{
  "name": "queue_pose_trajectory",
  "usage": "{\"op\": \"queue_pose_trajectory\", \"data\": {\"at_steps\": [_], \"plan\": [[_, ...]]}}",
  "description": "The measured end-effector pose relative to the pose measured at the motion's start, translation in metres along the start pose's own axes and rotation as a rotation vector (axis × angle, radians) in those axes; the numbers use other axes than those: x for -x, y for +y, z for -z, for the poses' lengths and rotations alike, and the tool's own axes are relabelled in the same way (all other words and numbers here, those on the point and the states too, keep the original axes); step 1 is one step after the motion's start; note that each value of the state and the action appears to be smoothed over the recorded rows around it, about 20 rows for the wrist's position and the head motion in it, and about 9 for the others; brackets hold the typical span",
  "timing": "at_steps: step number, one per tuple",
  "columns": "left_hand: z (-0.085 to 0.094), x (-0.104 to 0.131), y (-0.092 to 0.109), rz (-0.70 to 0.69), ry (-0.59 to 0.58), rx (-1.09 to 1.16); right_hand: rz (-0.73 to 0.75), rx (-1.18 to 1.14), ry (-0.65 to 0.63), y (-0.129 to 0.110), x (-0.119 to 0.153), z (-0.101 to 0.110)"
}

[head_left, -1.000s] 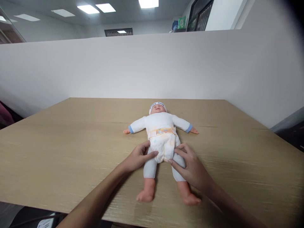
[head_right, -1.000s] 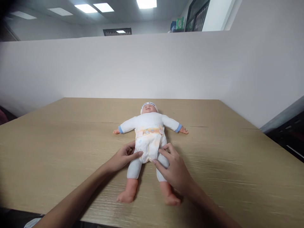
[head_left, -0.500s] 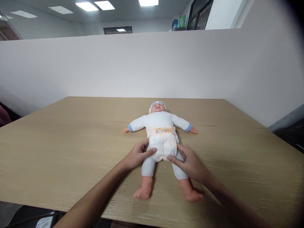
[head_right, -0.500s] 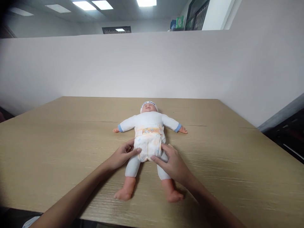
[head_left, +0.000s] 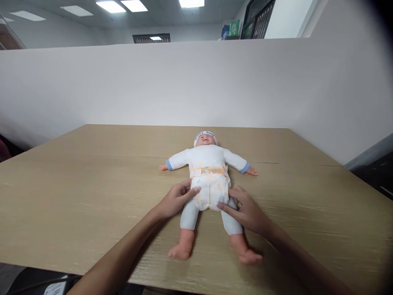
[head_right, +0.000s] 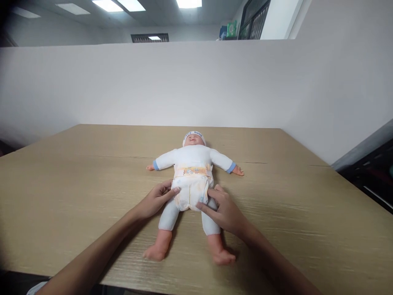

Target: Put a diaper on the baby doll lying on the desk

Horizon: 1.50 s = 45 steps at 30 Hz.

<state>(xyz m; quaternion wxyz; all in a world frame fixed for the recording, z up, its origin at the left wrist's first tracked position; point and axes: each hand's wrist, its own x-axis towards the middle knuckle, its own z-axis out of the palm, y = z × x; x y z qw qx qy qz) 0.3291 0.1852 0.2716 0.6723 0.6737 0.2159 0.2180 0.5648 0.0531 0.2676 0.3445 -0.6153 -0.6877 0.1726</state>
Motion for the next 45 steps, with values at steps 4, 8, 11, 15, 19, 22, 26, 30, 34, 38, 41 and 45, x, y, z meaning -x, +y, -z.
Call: {"op": "queue_pose_trajectory", "data": {"at_steps": [4,8,11,15,19,22,26,30,34,38,41,45], "plan": [[0.0,0.0,0.002,-0.002,-0.014,-0.049,0.064,0.035,-0.047,-0.002,-0.002,0.002],[-0.001,0.004,0.005,-0.089,-0.004,-0.263,0.111,0.043,-0.066,-0.003,-0.003,0.002],[-0.002,0.006,0.004,-0.128,0.027,-0.416,0.101,0.055,-0.067,0.002,-0.003,0.002],[-0.001,0.005,0.0,-0.136,-0.009,-0.39,0.083,0.084,-0.044,0.012,-0.004,0.003],[0.005,0.005,0.002,-0.142,-0.048,-0.454,0.085,0.075,-0.032,0.014,-0.004,0.004],[0.008,0.006,0.006,-0.126,-0.067,-0.558,0.079,0.052,-0.032,0.012,-0.003,0.004],[0.009,0.009,0.009,-0.139,-0.073,-0.601,0.08,0.05,-0.032,0.012,-0.004,0.004],[0.007,0.011,0.008,-0.156,-0.088,-0.613,0.078,0.045,-0.022,0.016,-0.004,0.004],[0.004,0.011,0.008,-0.188,-0.077,-0.6,0.051,0.028,-0.003,0.018,-0.003,0.004],[0.002,0.009,0.008,-0.233,-0.078,-0.527,0.064,0.034,0.016,0.016,-0.004,0.005],[0.001,0.008,0.008,-0.235,-0.068,-0.515,0.084,0.059,0.014,0.016,-0.006,0.006],[0.001,0.008,0.005,-0.217,-0.039,-0.582,0.09,0.092,0.0,0.016,-0.006,0.007]]}}
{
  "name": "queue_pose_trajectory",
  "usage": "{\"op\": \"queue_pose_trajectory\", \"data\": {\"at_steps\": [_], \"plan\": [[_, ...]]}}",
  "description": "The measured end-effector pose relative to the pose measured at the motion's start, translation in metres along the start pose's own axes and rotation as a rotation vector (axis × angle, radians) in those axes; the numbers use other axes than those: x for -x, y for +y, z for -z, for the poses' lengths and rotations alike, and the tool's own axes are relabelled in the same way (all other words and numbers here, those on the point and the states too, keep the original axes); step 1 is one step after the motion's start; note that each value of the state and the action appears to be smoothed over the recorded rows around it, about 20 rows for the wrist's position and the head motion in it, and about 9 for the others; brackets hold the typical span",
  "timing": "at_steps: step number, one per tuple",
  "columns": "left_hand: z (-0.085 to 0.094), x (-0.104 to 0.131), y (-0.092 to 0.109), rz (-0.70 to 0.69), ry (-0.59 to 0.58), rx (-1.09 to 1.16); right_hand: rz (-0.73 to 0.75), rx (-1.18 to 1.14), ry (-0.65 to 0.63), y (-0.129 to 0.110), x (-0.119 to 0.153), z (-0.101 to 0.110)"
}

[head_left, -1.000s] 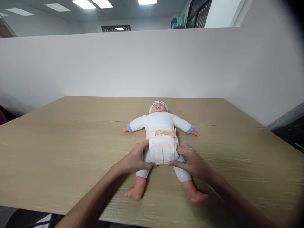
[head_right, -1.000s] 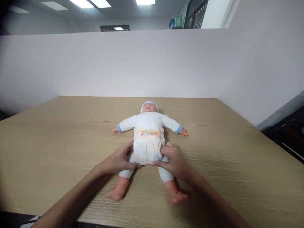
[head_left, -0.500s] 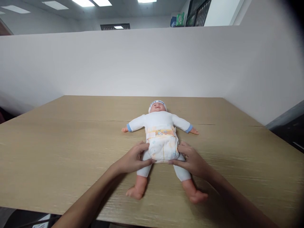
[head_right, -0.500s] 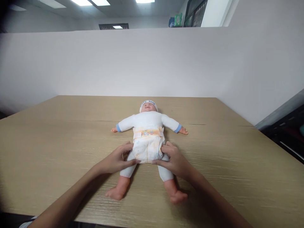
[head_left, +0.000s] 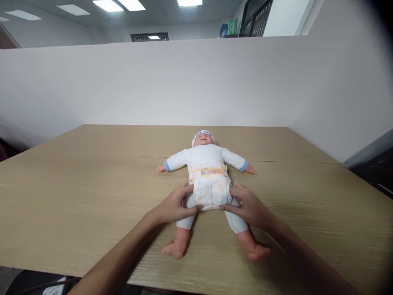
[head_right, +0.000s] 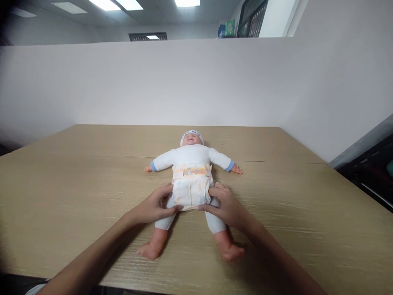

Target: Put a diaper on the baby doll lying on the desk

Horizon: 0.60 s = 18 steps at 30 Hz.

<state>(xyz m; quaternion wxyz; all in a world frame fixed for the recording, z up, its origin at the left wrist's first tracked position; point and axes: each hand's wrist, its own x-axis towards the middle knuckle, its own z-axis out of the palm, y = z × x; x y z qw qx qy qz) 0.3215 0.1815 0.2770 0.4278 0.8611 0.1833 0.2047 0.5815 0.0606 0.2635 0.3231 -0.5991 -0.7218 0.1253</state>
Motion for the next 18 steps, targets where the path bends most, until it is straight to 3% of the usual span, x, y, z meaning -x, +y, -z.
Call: {"op": "queue_pose_trajectory", "data": {"at_steps": [8,18], "plan": [[0.001,-0.001,0.005,0.068,-0.017,-0.075,0.009,-0.002,-0.06,-0.013,0.001,0.001],[0.002,-0.003,0.0,-0.021,-0.068,-0.077,0.037,-0.084,-0.105,-0.002,0.001,0.005]]}}
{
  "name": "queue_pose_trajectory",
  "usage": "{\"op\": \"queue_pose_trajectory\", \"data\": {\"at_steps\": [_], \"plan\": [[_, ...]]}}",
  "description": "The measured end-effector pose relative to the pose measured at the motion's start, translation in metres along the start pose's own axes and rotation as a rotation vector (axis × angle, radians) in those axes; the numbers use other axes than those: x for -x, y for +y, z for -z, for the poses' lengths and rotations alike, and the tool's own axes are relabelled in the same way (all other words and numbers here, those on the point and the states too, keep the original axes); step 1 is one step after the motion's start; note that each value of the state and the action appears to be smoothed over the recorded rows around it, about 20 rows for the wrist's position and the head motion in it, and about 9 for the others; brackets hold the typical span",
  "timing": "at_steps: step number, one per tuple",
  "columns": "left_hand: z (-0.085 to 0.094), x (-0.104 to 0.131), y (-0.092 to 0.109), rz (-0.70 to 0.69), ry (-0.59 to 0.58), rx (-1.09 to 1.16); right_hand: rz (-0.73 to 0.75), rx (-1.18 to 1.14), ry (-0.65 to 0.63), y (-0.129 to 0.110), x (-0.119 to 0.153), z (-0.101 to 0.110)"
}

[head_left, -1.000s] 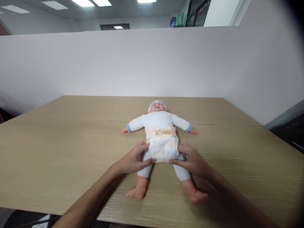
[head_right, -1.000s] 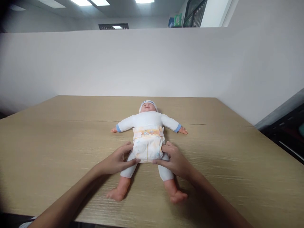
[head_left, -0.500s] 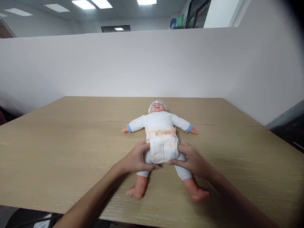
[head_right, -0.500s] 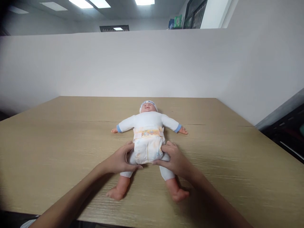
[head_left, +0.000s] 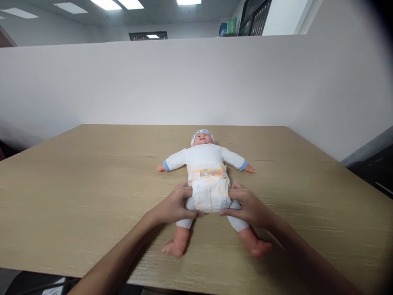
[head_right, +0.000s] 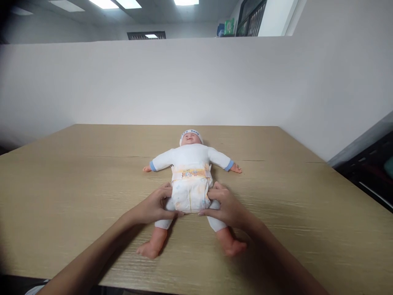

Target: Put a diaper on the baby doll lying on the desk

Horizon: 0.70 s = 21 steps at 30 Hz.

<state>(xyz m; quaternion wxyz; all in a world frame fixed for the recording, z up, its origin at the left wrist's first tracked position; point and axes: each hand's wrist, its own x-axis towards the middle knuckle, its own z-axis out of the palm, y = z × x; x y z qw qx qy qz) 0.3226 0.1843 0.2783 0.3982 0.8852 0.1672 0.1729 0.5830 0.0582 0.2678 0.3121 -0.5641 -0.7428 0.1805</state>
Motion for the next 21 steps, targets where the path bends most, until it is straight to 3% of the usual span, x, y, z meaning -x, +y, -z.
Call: {"op": "queue_pose_trajectory", "data": {"at_steps": [6,12,21], "plan": [[0.002,0.003,-0.002,0.025,-0.017,-0.034,-0.042,0.031,-0.009,-0.005,0.0,0.002],[-0.001,0.002,-0.006,0.023,-0.007,-0.048,0.009,0.051,-0.059,-0.012,-0.001,0.003],[-0.004,-0.003,0.004,0.042,0.044,0.0,-0.013,0.003,0.009,-0.003,0.0,0.0]]}}
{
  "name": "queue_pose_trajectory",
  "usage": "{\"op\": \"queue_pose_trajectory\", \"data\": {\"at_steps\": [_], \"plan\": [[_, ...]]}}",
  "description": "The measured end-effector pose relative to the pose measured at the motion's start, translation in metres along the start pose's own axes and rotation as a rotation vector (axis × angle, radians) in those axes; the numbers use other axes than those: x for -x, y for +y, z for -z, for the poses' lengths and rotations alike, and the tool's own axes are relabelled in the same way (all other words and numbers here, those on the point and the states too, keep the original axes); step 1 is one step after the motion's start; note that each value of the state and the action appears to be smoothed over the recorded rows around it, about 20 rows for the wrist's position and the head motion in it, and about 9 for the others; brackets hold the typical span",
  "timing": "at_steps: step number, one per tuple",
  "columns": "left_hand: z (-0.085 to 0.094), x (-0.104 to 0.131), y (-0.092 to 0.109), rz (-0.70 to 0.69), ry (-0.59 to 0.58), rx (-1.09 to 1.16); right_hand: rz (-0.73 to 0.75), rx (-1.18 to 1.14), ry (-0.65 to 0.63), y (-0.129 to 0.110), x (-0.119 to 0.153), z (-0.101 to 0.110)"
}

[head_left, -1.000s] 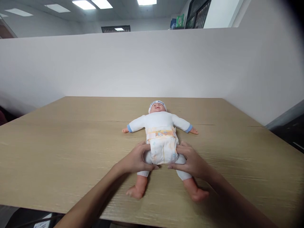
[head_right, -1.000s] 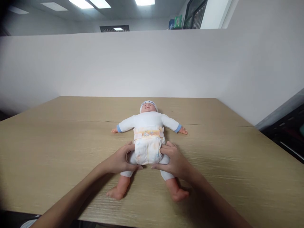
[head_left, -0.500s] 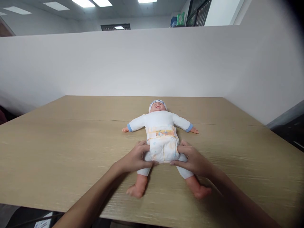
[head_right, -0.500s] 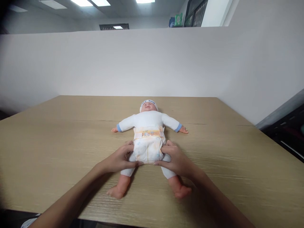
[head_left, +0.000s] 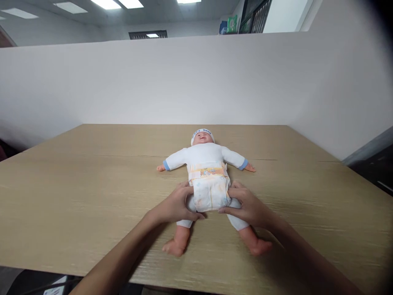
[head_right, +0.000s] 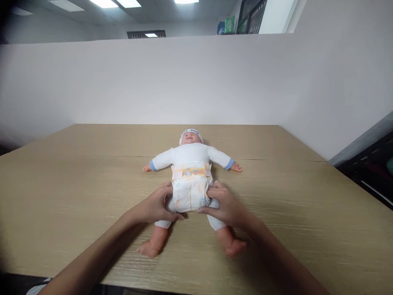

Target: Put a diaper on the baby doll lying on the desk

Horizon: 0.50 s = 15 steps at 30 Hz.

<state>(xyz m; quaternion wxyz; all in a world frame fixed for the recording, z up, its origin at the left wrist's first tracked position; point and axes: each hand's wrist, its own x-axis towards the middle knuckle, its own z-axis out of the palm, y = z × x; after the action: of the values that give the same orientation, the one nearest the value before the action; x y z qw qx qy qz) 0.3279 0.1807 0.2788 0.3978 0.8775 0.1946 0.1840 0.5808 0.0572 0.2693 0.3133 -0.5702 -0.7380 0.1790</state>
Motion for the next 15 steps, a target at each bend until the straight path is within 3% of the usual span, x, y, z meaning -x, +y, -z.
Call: {"op": "queue_pose_trajectory", "data": {"at_steps": [10,15], "plan": [[0.0,-0.001,0.002,0.011,-0.017,-0.076,-0.075,0.052,-0.035,-0.006,-0.001,0.002],[-0.001,-0.001,0.006,0.022,-0.011,-0.129,-0.023,0.062,-0.057,-0.011,-0.003,0.0]]}}
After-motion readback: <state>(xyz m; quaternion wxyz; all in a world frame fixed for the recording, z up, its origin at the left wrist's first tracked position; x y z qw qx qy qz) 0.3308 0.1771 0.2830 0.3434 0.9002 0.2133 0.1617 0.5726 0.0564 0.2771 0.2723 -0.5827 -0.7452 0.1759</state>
